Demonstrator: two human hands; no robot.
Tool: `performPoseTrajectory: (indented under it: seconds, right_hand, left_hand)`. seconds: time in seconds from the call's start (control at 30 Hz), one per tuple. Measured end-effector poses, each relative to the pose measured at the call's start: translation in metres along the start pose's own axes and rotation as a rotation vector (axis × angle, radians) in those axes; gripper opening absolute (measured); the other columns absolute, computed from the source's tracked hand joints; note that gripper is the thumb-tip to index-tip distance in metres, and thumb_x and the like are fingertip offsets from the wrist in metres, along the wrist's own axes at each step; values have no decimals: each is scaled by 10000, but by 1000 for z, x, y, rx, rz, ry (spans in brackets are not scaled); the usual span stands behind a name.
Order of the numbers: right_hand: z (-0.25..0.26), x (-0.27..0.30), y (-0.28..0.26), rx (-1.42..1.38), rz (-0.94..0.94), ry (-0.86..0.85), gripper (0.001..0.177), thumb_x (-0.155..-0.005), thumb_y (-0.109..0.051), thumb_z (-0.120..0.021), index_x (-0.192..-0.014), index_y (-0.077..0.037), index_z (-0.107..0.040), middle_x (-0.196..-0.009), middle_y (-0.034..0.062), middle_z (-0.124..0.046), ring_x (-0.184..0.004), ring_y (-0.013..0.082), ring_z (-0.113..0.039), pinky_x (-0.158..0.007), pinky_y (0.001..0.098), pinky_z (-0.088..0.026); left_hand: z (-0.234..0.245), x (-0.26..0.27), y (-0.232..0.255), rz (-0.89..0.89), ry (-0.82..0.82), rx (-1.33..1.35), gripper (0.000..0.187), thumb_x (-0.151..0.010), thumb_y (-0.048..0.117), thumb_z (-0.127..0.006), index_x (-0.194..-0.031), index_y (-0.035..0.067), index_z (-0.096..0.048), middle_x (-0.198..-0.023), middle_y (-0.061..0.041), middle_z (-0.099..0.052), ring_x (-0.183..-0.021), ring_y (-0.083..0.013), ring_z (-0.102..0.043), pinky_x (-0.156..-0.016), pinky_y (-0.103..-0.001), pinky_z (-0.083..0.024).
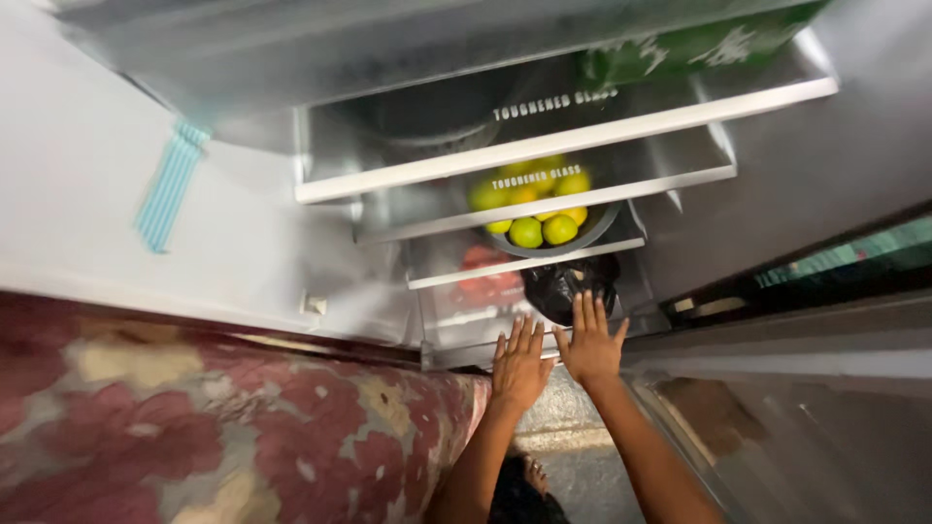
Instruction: The person unpacks various grocery items from a white sack placed on a bed. They remove packaged food items and place them on a nearby shelf, then place a black plastic bag and a yellow plastic bag into the refrigerator.
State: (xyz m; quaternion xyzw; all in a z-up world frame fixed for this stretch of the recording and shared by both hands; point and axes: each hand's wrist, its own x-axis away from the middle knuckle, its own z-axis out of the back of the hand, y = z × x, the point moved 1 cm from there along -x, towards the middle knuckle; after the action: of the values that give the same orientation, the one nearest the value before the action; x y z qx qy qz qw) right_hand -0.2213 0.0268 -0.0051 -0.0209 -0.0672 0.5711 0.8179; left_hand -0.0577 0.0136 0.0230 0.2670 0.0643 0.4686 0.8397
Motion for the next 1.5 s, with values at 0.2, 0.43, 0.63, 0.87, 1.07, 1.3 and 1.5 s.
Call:
performPoseTrajectory:
  seconds: [0.2,0.43,0.63,0.87,1.07,1.3,1.5]
  right_hand:
    - [15,53,8,-110,-48,-89,810,-969,-613,-408,-1622,-202,-162,-1712,-7,-105,-1569,241,-87,-1144,750,-37]
    - [132,112,4,-191,-59,-76,782,-940,-629,-482,-1604,-324,-205,-1718,-1,-57,-1574,313,-48,-1123,771,-137]
    - [255,192,-2,-171,-43,86,809,-885,-573,-618,-1576,-345,-266,-1707,54,-70,-1556,383,-71,-1089,803,-188]
    - [367,308,-8,-126,-23,276,855,-821,-453,-735,-1554,-341,-309,-1694,77,-77,-1540,456,-54,-1068,828,-192]
    - [434,403,24,-139,-86,495,859,-803,-402,-750,-1553,-336,-337,-1695,105,-99,-1541,481,-73,-1077,828,-194]
    - [489,488,87,-150,-221,645,831,-831,-383,-733,-1564,-302,-348,-1705,130,-88,-1543,490,-64,-1084,831,-179]
    - [511,545,154,-218,-314,811,788,-853,-377,-715,-1555,-279,-371,-1703,131,-104,-1557,465,-86,-1111,804,-172]
  left_hand:
    - [41,40,24,63,-62,7,739,-968,337,-638,-1586,103,-307,-1701,-166,-142,-1574,-336,-113,-1220,-598,-157]
    - [108,77,86,60,46,54,763,-974,402,-615,-1599,122,-280,-1686,-218,-90,-1562,-395,-88,-1205,-634,-144]
    - [168,131,160,-111,184,69,734,-992,447,-595,-1604,155,-315,-1679,-253,-111,-1548,-431,-117,-1191,-659,-141]
    - [232,229,245,-365,386,-52,753,-967,437,-622,-1599,139,-340,-1691,-223,-151,-1563,-401,-140,-1179,-701,-125]
    - [252,296,323,-542,379,-73,768,-977,464,-599,-1614,159,-297,-1703,-186,-143,-1574,-383,-133,-1165,-728,-118]
    - [249,346,425,-762,383,-1,764,-1003,479,-570,-1639,186,-265,-1728,-155,-128,-1591,-363,-135,-1203,-703,-108]
    - [228,375,512,-998,321,78,767,-1004,453,-587,-1655,181,-284,-1749,-158,-147,-1616,-373,-153,-1255,-639,-137]
